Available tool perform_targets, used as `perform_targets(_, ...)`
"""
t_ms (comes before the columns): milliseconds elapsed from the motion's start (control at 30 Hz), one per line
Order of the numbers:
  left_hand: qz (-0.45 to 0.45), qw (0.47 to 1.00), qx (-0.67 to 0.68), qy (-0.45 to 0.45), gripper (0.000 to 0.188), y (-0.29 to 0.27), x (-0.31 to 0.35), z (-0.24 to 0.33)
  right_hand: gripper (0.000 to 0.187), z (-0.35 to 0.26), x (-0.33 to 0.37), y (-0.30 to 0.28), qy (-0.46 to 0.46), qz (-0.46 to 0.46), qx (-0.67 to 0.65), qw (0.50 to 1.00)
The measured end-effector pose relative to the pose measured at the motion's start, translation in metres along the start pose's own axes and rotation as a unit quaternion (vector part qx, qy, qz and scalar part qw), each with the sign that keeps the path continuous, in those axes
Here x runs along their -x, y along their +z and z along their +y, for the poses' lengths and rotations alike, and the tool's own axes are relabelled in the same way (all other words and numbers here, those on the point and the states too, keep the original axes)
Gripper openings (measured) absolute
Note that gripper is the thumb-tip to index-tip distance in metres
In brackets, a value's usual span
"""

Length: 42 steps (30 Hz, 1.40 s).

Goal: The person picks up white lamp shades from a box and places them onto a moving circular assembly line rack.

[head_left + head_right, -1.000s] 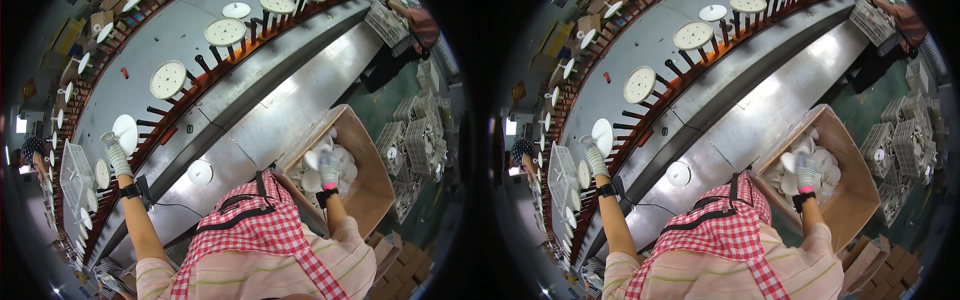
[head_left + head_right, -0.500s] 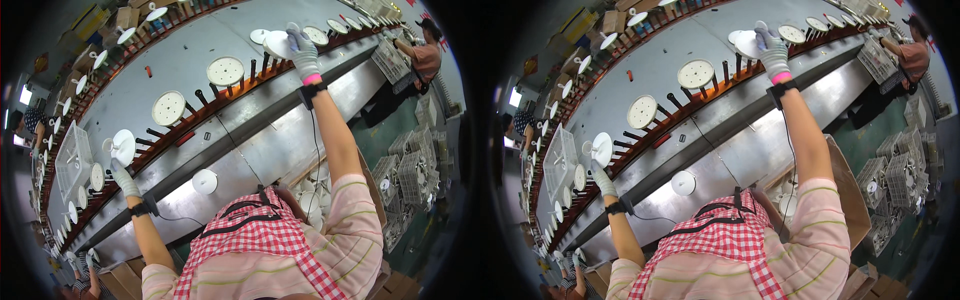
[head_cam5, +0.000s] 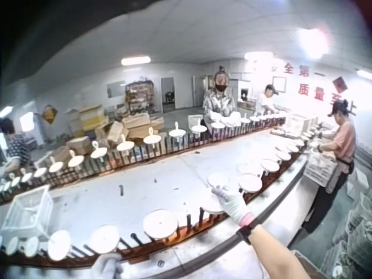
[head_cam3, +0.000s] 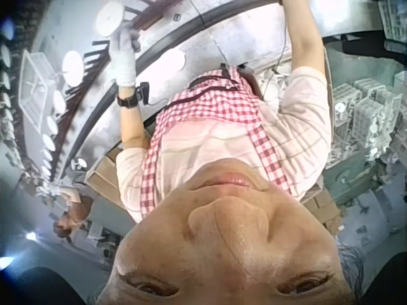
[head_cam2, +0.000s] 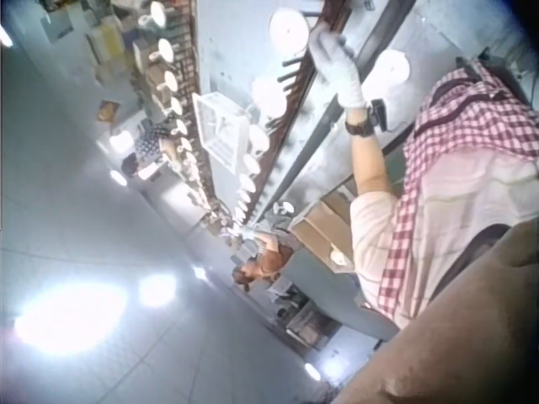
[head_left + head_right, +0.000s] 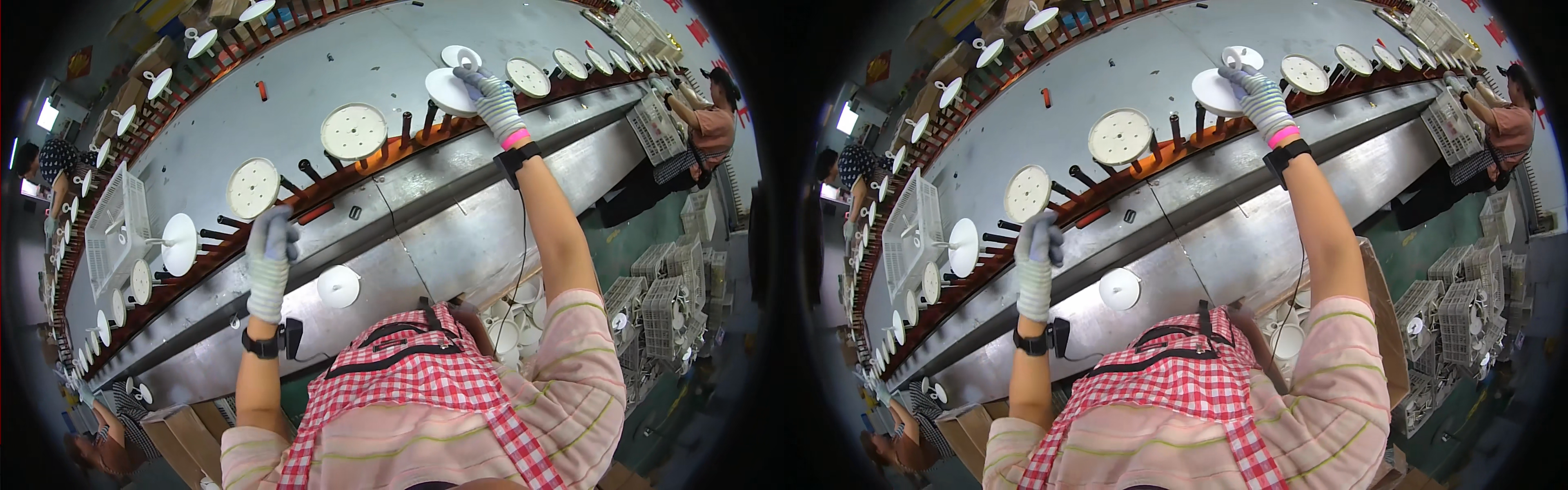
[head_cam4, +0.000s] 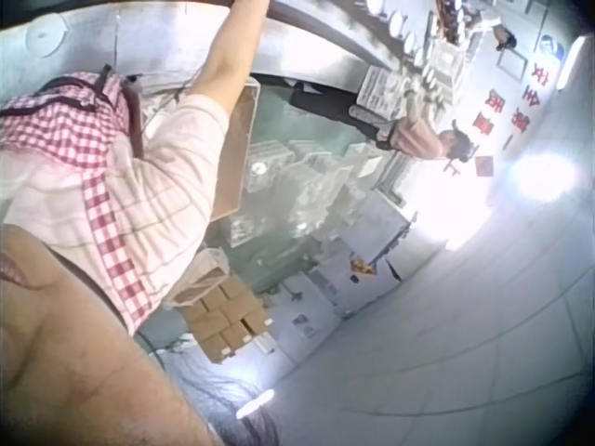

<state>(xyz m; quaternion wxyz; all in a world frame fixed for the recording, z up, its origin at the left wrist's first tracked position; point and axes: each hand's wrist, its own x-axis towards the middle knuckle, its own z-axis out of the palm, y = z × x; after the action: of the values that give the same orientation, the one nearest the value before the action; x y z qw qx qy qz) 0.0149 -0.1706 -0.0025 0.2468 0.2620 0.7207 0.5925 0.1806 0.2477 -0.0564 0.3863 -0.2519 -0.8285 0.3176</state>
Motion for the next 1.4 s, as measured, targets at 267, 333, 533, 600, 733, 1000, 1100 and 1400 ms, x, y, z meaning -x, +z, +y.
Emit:
perform_targets(267, -0.093, 0.806, -0.331, 0.482, 0.026, 0.101, -0.128, 0.016, 0.022, -0.048, 0.033, 0.069, -0.179, 0.075, 0.099, 0.976)
perform_targets(333, -0.078, 0.93, -0.232, 0.276, 0.036, 0.139, -0.166, 0.034, 0.023, -0.054, 0.035, 0.076, -0.159, 0.072, 0.086, 0.981)
perform_targets(533, -0.166, 0.904, -0.393, 0.019, 0.046, 0.173, -0.266, -0.014, 0.019, -0.081, 0.0, 0.126, 0.165, 0.021, 0.076, 0.983)
perform_targets(600, -0.228, 0.849, -0.47, 0.077, 0.045, 0.16, -0.242, 0.009, 0.019, -0.087, 0.002, 0.136, 0.176, 0.057, 0.003, 0.983)
perform_targets(733, -0.119, 0.862, -0.486, 0.085, 0.041, 0.11, -0.224, -0.005, 0.025, -0.152, 0.008, 0.145, 0.127, -0.019, 0.13, 0.983)
perform_targets(1000, 0.085, 0.934, -0.342, 0.065, 0.051, 0.068, -0.16, -0.009, 0.031, -0.174, 0.037, 0.167, -0.024, -0.022, 0.161, 0.986)
perform_targets(1100, 0.127, 0.933, -0.333, 0.057, 0.053, 0.043, -0.154, -0.022, 0.034, -0.199, 0.024, 0.173, 0.02, -0.13, 0.155, 0.979)
perform_targets(1400, 0.146, 0.968, -0.029, 0.2, 0.044, 0.026, -0.085, -0.115, 0.048, -0.163, -0.017, 0.211, -0.066, -0.33, 0.171, 0.926)
